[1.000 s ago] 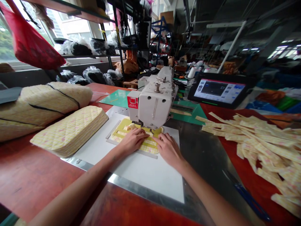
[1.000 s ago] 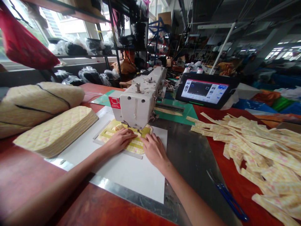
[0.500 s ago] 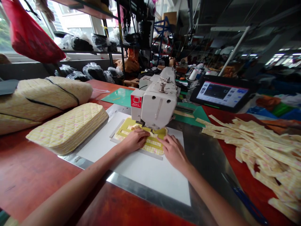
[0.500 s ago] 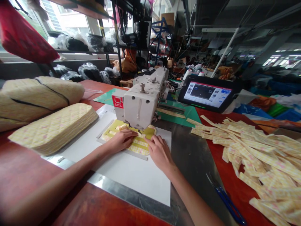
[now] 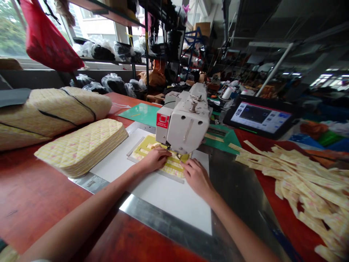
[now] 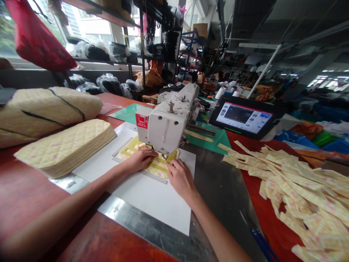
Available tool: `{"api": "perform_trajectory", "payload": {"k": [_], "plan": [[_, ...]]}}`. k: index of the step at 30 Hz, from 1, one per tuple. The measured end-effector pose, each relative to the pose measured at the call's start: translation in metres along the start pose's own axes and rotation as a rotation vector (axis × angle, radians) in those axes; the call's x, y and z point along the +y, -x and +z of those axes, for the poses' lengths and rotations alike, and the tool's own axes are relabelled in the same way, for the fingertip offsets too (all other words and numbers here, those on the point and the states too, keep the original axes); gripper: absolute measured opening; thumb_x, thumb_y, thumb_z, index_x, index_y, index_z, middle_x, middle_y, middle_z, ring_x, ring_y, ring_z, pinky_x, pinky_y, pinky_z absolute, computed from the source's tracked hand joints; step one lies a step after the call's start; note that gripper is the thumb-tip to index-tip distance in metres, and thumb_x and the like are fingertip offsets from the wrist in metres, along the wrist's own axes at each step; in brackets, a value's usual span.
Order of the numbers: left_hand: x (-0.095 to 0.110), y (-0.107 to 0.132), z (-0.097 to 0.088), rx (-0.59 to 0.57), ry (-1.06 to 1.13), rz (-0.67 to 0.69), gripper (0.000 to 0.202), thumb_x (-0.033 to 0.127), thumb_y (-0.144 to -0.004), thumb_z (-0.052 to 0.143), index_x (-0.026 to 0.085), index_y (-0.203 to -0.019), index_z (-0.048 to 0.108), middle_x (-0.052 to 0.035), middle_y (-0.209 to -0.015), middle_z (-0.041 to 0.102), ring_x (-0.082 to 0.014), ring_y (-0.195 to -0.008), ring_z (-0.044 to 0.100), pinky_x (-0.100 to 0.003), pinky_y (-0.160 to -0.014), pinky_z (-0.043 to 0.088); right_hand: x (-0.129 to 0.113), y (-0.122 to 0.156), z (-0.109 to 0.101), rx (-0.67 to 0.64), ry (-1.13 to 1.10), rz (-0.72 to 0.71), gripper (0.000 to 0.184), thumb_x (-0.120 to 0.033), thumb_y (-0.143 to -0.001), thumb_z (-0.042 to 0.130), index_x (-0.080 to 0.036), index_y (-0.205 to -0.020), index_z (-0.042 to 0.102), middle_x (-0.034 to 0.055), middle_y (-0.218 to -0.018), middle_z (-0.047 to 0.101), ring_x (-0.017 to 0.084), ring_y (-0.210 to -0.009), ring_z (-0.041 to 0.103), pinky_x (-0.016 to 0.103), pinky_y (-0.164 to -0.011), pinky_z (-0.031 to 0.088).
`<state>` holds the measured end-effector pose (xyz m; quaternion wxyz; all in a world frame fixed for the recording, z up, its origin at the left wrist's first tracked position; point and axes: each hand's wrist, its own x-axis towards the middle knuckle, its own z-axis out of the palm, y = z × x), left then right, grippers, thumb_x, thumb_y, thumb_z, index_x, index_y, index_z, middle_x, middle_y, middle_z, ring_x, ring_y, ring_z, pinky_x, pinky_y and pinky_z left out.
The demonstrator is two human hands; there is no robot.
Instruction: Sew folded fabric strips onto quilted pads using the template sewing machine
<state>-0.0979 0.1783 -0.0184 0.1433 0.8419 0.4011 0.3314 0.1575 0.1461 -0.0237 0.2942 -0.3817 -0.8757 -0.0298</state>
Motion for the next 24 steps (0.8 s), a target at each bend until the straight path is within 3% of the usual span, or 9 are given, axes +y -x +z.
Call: {"api": "perform_trajectory", "payload": {"k": [7,24], "plan": [[0.009,0.013,-0.004,0.012,0.043,0.018,0.033,0.01,-0.092,0.051,0.016,-0.113,0.077,-0.0089,-0.117,0.077,-0.0233,-0.105,0.068,-0.038,-0.097,0.053,-0.01,0.01,-0.003,-0.023,-0.046,0.017,0.035,-0.007,-0.098,0.051,-0.018,-0.122,0.074,0.0074,-0.091,0.065,0.025,-0.09,0.059,0.039,-0.083,0.052],[0.035,0.013,0.011,0.009,0.0,0.067,0.033,0.01,-0.096,0.048,0.014,-0.118,0.072,-0.0128,-0.117,0.074,-0.0238,-0.106,0.068,-0.039,-0.098,0.056,-0.002,0.026,-0.017,-0.025,-0.027,0.057,0.035,-0.008,-0.097,0.051,-0.022,-0.12,0.073,0.0072,-0.094,0.065,0.025,-0.093,0.063,0.041,-0.088,0.056]]}}
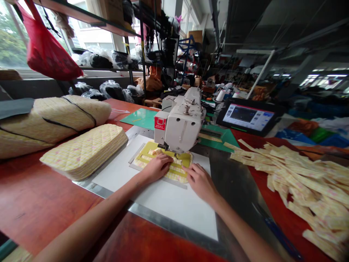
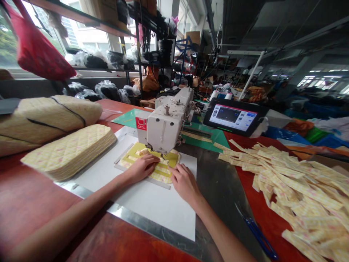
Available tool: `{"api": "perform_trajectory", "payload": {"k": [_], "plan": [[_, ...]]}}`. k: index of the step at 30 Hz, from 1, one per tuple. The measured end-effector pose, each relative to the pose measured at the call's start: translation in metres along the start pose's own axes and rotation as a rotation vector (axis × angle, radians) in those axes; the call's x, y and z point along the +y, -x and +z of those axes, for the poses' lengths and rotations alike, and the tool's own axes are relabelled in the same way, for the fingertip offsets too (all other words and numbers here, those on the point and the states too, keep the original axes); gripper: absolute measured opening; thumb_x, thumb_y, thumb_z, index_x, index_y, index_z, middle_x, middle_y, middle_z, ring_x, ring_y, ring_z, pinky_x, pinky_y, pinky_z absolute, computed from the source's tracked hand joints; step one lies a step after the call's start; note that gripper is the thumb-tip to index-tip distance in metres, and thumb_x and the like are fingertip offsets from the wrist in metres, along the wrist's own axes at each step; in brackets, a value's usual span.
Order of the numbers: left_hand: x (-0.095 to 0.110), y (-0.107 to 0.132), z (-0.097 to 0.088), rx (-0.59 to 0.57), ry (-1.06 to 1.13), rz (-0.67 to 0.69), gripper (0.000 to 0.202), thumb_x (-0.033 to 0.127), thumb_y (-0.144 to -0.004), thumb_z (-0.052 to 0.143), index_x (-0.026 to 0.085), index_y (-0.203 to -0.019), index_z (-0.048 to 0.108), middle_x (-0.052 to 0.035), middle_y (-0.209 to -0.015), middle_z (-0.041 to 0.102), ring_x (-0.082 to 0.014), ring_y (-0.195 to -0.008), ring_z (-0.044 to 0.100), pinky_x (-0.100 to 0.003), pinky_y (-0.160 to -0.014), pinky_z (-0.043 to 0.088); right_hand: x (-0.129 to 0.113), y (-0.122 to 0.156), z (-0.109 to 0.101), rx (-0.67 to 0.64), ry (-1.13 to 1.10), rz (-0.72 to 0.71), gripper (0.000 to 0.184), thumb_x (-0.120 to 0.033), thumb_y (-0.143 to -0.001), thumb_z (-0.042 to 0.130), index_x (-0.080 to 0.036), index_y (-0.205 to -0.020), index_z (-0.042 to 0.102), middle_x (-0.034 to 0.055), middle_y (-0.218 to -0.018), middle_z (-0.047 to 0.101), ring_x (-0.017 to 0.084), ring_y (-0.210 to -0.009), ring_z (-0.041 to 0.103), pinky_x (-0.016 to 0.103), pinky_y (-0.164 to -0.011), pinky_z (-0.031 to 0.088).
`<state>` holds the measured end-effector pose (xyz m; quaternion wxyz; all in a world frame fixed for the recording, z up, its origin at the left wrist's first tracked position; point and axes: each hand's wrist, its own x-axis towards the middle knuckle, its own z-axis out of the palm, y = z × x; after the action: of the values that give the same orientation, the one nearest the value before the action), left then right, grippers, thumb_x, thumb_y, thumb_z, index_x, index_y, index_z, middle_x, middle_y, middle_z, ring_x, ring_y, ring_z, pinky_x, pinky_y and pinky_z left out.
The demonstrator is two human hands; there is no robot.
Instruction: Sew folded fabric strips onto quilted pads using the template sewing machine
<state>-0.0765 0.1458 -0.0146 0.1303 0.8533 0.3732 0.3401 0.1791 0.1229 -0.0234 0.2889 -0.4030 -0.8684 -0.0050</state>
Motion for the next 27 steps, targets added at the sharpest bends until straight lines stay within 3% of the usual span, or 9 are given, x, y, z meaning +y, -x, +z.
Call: {"api": "perform_trajectory", "payload": {"k": [4,9,13,16,23,27], "plan": [[0.014,0.017,-0.003,0.017,-0.063,0.042,0.03,0.011,-0.096,0.052,0.018,-0.117,0.072,-0.0119,-0.127,0.071,-0.0252,-0.114,0.066,-0.042,-0.1,0.054,-0.001,-0.002,0.0,0.032,-0.004,0.04,0.029,-0.007,-0.096,0.049,-0.021,-0.113,0.068,0.0075,-0.099,0.067,0.025,-0.095,0.065,0.04,-0.088,0.057],[0.042,0.057,-0.02,0.012,-0.12,0.059,0.027,0.015,-0.1,0.052,0.021,-0.119,0.07,-0.0096,-0.119,0.073,-0.0245,-0.112,0.063,-0.042,-0.1,0.051,0.006,0.002,-0.001,0.07,-0.025,0.06,0.02,-0.01,-0.095,0.047,-0.021,-0.108,0.057,0.0071,-0.096,0.065,0.025,-0.09,0.067,0.039,-0.083,0.057],[0.062,0.09,-0.039,0.068,-0.146,-0.038,0.029,0.017,-0.102,0.048,0.022,-0.12,0.071,-0.0093,-0.107,0.074,-0.0241,-0.106,0.064,-0.04,-0.096,0.054,0.031,0.029,-0.02,0.063,-0.03,0.093,0.017,-0.015,-0.1,0.044,-0.022,-0.111,0.054,0.0066,-0.098,0.065,0.023,-0.091,0.068,0.037,-0.081,0.057],[0.072,0.106,-0.046,0.104,-0.157,-0.13,0.028,0.021,-0.102,0.049,0.023,-0.118,0.072,-0.0074,-0.09,0.072,-0.0225,-0.09,0.067,-0.036,-0.083,0.057,0.054,0.054,-0.038,0.059,-0.024,0.167,0.015,-0.019,-0.102,0.044,-0.023,-0.112,0.054,0.0069,-0.101,0.066,0.023,-0.092,0.07,0.037,-0.081,0.057],[0.087,0.103,-0.034,0.103,-0.094,-0.185,0.029,0.029,-0.102,0.051,0.025,-0.123,0.071,-0.0014,-0.072,0.066,-0.0165,-0.065,0.066,-0.024,-0.061,0.054,0.087,0.092,-0.072,0.145,-0.008,0.323,0.015,-0.023,-0.102,0.044,-0.022,-0.099,0.059,0.0082,-0.103,0.062,0.022,-0.093,0.068,0.039,-0.086,0.058],[0.097,0.092,-0.024,0.072,-0.072,-0.136,0.029,0.029,-0.103,0.051,0.027,-0.123,0.071,-0.0014,-0.072,0.066,-0.0167,-0.064,0.067,-0.023,-0.057,0.052,0.091,0.108,-0.085,0.076,-0.011,0.342,0.009,-0.029,-0.098,0.055,-0.023,-0.099,0.062,0.0083,-0.109,0.06,0.024,-0.107,0.064,0.042,-0.098,0.053]]}}
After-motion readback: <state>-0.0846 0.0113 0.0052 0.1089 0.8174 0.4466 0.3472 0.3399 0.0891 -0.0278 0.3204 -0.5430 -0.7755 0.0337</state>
